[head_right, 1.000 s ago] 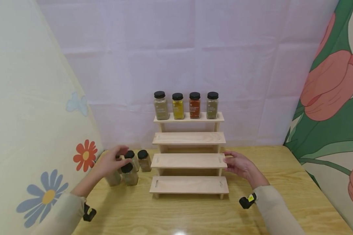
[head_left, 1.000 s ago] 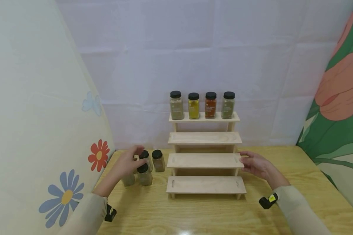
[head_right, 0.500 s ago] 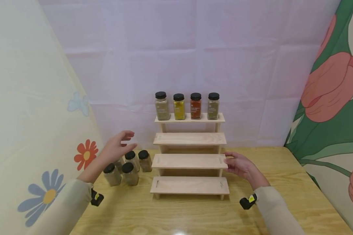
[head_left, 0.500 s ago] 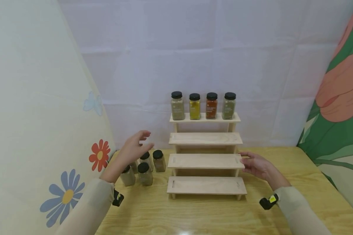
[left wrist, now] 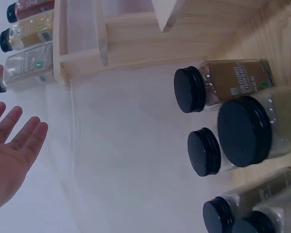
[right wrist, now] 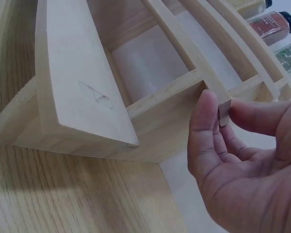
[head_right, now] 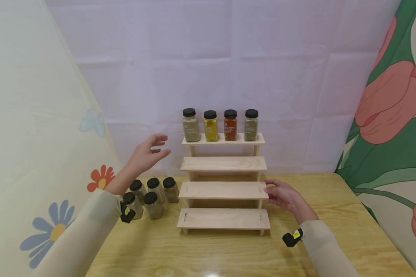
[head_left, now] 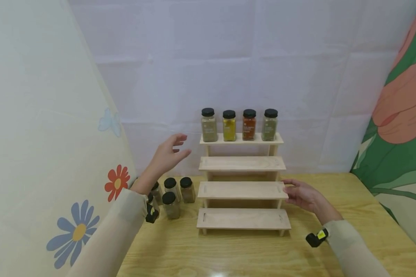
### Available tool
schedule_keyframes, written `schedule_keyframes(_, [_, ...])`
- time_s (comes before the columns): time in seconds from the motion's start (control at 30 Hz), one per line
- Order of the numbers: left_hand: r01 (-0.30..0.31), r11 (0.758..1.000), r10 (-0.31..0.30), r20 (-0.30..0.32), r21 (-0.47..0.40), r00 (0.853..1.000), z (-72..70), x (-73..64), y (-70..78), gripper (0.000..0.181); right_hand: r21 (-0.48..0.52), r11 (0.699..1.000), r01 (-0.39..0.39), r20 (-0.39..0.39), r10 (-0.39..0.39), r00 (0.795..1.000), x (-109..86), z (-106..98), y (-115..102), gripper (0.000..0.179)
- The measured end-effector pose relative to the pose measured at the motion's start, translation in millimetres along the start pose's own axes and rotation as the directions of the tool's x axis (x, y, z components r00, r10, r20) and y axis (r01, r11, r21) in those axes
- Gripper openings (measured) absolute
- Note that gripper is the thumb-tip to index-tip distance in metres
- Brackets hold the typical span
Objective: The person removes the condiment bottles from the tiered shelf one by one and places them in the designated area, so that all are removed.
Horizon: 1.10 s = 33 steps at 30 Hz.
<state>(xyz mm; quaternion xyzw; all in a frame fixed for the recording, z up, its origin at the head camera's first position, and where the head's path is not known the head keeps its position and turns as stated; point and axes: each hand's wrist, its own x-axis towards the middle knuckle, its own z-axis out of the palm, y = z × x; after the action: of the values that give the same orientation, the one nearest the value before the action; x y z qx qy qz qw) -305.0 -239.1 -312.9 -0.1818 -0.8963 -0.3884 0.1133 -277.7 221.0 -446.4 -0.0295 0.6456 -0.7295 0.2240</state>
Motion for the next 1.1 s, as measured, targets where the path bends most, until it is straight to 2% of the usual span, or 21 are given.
schedule_keyframes(0.27, [-0.029,0.996,0.027,-0.026,-0.088,0.999,3.6,20.4,5.1,0.059,0.010,1.000,-0.001,0.006,0.001,1.000,-0.3,-0.6,-0.9,0.055])
schedule_keyframes(0.53, [-0.052,0.982,0.038,-0.079,-0.184,0.996,8.7,40.3,9.0,0.054,0.014,1.000,-0.001,0.005,0.001,1.000,-0.4,-0.8,-0.7,0.055])
schedule_keyframes(0.83, [-0.048,0.974,0.025,-0.109,-0.221,0.994,12.8,59.1,18.9,0.057,0.020,1.000,-0.003,0.003,0.003,1.000,-1.1,-1.1,-0.1,0.055])
schedule_keyframes(1.1, [-0.017,0.975,-0.005,-0.097,-0.223,0.995,12.7,72.6,25.3,0.064,0.033,0.999,-0.003,0.005,0.003,1.000,-0.5,-0.5,-0.2,0.049])
